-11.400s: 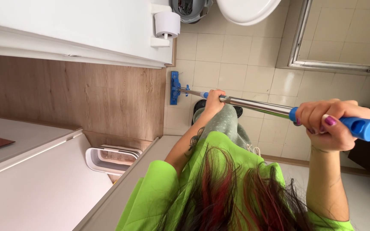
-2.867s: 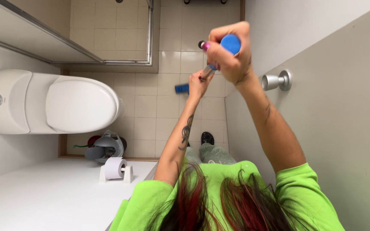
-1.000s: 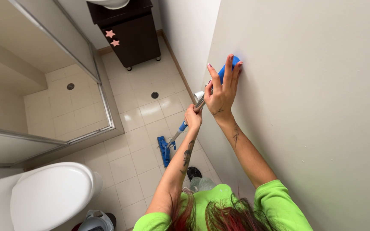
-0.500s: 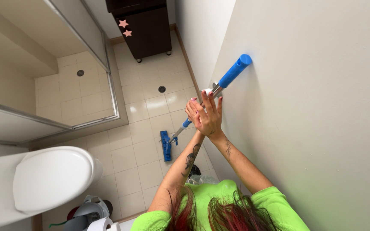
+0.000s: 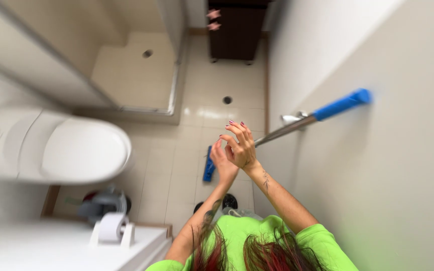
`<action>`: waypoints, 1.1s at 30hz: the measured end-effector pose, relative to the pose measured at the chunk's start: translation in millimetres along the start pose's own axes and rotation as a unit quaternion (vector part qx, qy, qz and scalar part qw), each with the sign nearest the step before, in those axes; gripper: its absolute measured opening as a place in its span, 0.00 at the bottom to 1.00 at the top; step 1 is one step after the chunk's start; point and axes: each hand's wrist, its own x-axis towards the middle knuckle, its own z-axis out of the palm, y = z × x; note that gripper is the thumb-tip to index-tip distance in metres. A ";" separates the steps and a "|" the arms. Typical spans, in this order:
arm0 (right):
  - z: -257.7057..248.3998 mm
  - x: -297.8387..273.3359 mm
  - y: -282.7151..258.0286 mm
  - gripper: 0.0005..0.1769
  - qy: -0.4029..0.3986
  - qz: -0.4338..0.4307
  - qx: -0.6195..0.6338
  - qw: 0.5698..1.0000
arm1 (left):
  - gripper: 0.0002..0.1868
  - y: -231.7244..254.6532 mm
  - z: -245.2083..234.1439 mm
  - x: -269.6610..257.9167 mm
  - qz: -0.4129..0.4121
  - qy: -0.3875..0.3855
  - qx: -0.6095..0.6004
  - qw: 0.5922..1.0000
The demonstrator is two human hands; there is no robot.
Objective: Cleaning the bathroom floor with a mop and scrubbing the toilet with a brush and wipes.
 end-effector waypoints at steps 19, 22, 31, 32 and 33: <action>106.4 -42.0 -137.7 0.16 -0.385 -0.094 0.288 0.872 | 0.36 -142.7 -275.2 -142.5 -0.330 0.331 0.169 0.868; 115.6 -48.1 -148.1 0.15 -0.428 -0.094 0.296 0.849 | 0.36 -154.5 -280.6 -140.1 -0.330 0.343 0.152 0.866; 146.8 -62.7 -190.6 0.14 -0.552 -0.046 0.252 0.794 | 0.30 -177.5 -322.5 -118.9 -0.364 0.270 0.126 0.883; 148.5 -61.3 -198.6 0.14 -0.570 -0.029 0.248 0.783 | 0.28 -178.9 -328.1 -115.1 -0.368 0.250 0.127 0.887; 152.3 -62.4 -205.8 0.14 -0.571 -0.028 0.251 0.781 | 0.28 -182.9 -332.2 -112.6 -0.369 0.249 0.130 0.886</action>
